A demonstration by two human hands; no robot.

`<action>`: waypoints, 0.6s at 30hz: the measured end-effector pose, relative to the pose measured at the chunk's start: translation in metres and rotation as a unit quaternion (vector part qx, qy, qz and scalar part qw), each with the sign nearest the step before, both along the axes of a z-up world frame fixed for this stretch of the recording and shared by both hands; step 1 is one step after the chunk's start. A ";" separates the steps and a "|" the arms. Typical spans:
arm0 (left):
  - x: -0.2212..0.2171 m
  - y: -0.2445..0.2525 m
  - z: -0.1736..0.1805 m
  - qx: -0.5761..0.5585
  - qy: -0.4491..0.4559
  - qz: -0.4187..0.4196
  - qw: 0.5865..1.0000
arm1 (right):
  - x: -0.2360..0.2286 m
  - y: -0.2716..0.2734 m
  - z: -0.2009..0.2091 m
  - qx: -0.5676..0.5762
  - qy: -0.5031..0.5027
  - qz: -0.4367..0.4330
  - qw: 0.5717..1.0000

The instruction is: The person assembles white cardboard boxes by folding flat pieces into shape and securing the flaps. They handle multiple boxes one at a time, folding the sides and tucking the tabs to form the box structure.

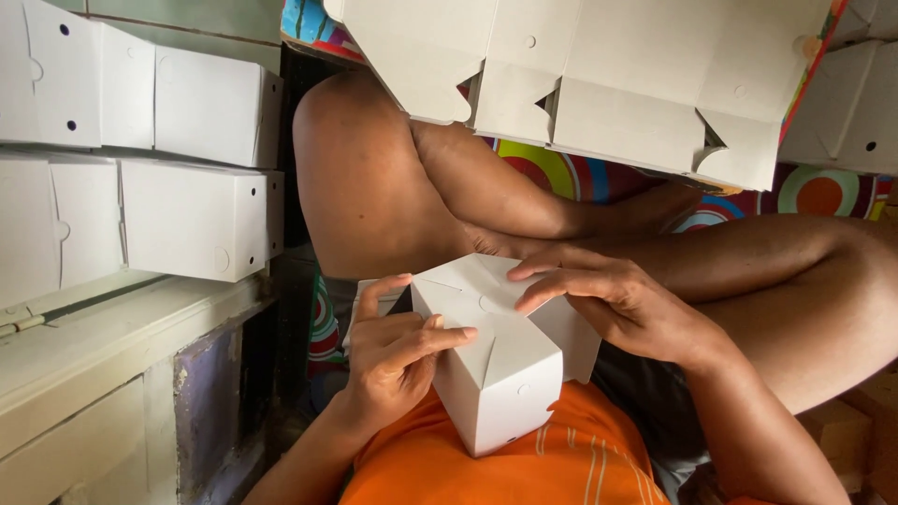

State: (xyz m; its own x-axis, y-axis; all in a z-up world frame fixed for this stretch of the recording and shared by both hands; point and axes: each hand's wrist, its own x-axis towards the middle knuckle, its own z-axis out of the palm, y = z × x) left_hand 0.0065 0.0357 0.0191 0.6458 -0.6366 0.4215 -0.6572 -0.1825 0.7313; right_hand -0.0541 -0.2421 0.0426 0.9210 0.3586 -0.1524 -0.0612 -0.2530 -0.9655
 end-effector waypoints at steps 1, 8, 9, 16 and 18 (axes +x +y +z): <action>-0.001 0.000 0.000 0.000 0.001 -0.001 1.000 | 0.001 -0.001 0.003 0.000 0.001 -0.001 1.000; -0.002 -0.005 0.006 -0.015 -0.002 -0.001 1.000 | 0.009 -0.008 0.010 -0.091 -0.043 0.077 0.992; -0.003 -0.007 0.007 -0.019 -0.001 0.001 1.000 | 0.011 -0.010 0.010 -0.058 -0.033 0.070 0.995; -0.004 -0.010 0.003 -0.021 -0.004 0.003 1.000 | 0.008 -0.005 0.010 -0.035 -0.008 0.044 0.998; -0.004 -0.010 0.004 -0.014 -0.006 -0.003 1.000 | 0.006 -0.003 0.010 -0.033 -0.031 0.038 0.998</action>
State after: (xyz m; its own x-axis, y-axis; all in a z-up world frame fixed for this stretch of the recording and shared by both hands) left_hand 0.0024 0.0256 0.0236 0.6368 -0.6285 0.4466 -0.6666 -0.1577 0.7285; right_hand -0.0482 -0.2450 0.0528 0.9001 0.4180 -0.1225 0.0190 -0.3187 -0.9477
